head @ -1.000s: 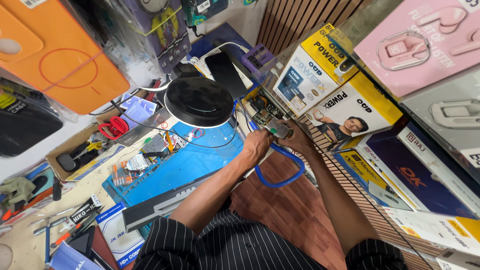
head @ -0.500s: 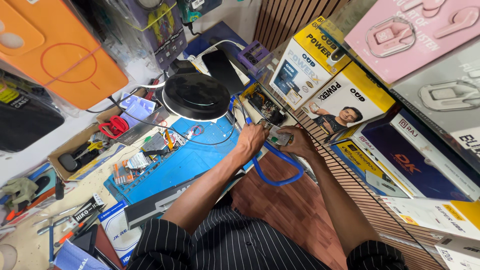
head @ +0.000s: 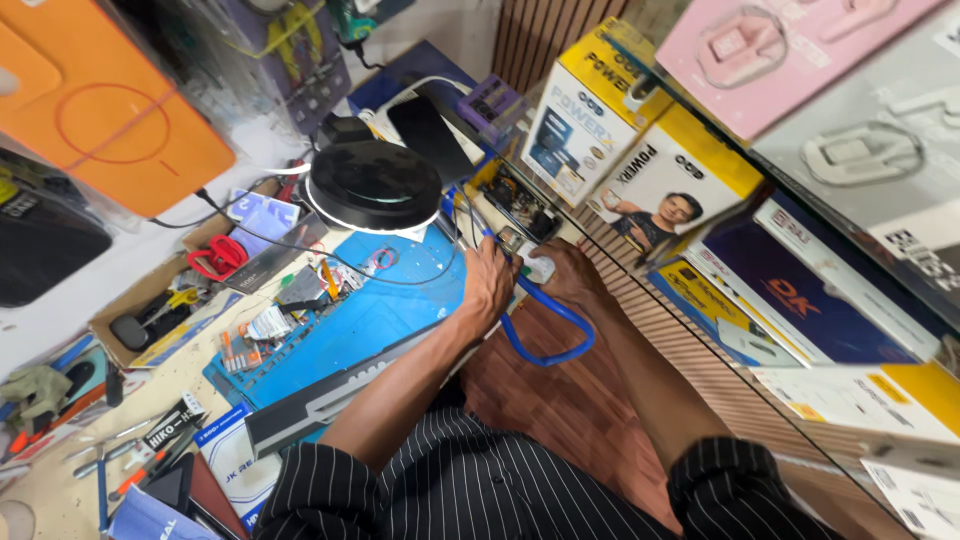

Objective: The person manipulates the internal components of a disassembled mobile phone, handling the motherboard and ribbon cables on a blue anti-static mat at a repair station.

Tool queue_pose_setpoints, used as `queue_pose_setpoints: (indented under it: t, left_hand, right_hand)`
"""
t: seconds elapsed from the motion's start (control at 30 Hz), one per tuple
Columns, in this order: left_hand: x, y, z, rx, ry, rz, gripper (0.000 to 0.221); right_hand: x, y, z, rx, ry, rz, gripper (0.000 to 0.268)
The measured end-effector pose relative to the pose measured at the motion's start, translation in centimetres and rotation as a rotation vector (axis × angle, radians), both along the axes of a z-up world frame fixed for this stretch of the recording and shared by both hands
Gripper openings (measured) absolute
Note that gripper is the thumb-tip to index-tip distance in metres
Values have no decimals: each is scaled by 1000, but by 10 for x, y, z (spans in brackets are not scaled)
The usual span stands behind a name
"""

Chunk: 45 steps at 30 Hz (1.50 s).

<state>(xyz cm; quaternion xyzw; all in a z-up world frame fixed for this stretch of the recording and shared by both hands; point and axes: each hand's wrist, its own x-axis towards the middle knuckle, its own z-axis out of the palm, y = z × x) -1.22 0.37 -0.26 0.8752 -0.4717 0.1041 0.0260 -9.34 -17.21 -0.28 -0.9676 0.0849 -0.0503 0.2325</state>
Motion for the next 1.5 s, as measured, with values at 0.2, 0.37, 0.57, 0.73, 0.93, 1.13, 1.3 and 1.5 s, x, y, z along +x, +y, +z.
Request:
queue_pose_setpoints:
  t: [0.2,0.37,0.57,0.73,0.93,1.13,1.3,1.5]
  left_hand:
    - [-3,-3,9,207,8,-50,16]
    - [-5,-1,10,227,-37,-70,16]
    - [-4,-3,6,166,-57,-70,20]
    - [-5,-5,4,228,-18,-35,25]
    - [-8,0,8,211,-58,-33,25]
    - [-7,3,13,272,-20,-52,20]
    - [-6,3,17,292,-46,-67,23]
    - [-5,-1,18,379,-18,-61,26]
  right_hand:
    - [-11,19,-6,-56,-55,-71,45]
    - [-15,21,-24,-8,-30,-110,49]
    - [-32,-13,-34,32,-273,91,62]
    - [-36,-26,-40,64,-15,-94,55]
    - [-23,-14,-44,118,-42,-117,35]
    - [-11,-7,-37,-24,-165,-41,34]
    - [-5,-5,-27,27,-42,-164,38]
    - [9,1,-17,-19,-62,-183,40]
